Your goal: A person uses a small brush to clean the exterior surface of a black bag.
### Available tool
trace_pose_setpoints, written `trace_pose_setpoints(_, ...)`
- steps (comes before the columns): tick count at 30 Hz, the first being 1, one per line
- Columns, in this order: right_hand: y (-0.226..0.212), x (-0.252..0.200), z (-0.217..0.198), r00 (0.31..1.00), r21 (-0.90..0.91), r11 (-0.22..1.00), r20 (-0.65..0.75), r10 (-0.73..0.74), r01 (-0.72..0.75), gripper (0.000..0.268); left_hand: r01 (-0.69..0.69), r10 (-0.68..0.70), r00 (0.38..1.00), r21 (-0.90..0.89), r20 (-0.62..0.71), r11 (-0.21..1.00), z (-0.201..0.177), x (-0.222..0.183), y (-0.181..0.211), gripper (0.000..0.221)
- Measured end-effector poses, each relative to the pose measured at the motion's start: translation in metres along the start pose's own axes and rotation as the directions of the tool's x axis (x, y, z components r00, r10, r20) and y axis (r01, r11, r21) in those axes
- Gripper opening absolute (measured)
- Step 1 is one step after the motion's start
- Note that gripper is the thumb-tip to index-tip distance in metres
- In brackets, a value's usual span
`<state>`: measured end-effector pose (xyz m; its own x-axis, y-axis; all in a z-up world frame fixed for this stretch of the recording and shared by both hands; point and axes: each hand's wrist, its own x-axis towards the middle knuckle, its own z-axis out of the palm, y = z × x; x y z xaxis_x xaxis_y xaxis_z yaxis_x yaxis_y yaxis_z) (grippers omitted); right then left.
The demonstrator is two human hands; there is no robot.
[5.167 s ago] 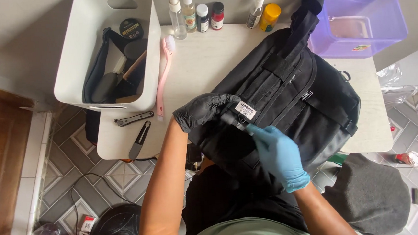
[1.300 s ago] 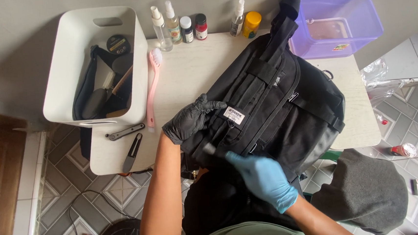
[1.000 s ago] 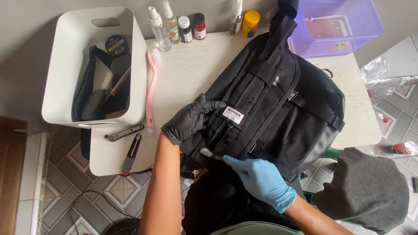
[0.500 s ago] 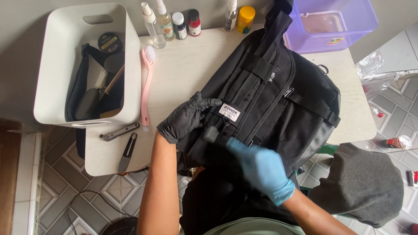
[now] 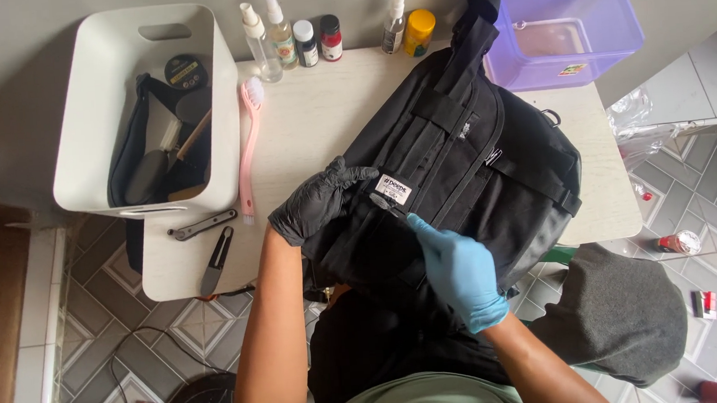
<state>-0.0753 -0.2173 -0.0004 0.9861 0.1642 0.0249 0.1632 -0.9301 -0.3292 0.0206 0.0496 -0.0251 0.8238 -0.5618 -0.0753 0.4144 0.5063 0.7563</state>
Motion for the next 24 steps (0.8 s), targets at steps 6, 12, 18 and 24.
trace_pose_setpoints(6,-0.031,-0.014,-0.021,0.981,0.178,0.983,0.181,-0.064,0.031,0.032,0.031,-0.026,0.998,0.074,-0.059,0.997,0.0,-0.002,0.003,0.058)
trace_pose_setpoints(12,-0.033,-0.027,-0.014,0.951,0.285,0.923,0.091,-0.295,0.259,0.045,0.032,-0.03,0.998,-0.03,0.05,0.999,0.001,-0.002,0.003,0.059)
trace_pose_setpoints(18,-0.012,-0.004,-0.009,0.993,0.062,0.996,0.099,0.062,-0.068,0.044,0.246,-0.256,0.944,-0.074,-0.208,0.966,-0.026,0.015,-0.017,0.065)
trace_pose_setpoints(24,-0.029,-0.01,-0.026,0.998,0.054,0.998,0.056,-0.031,0.028,0.025,0.031,-0.03,0.999,0.007,-0.039,0.999,0.0,-0.001,0.002,0.057)
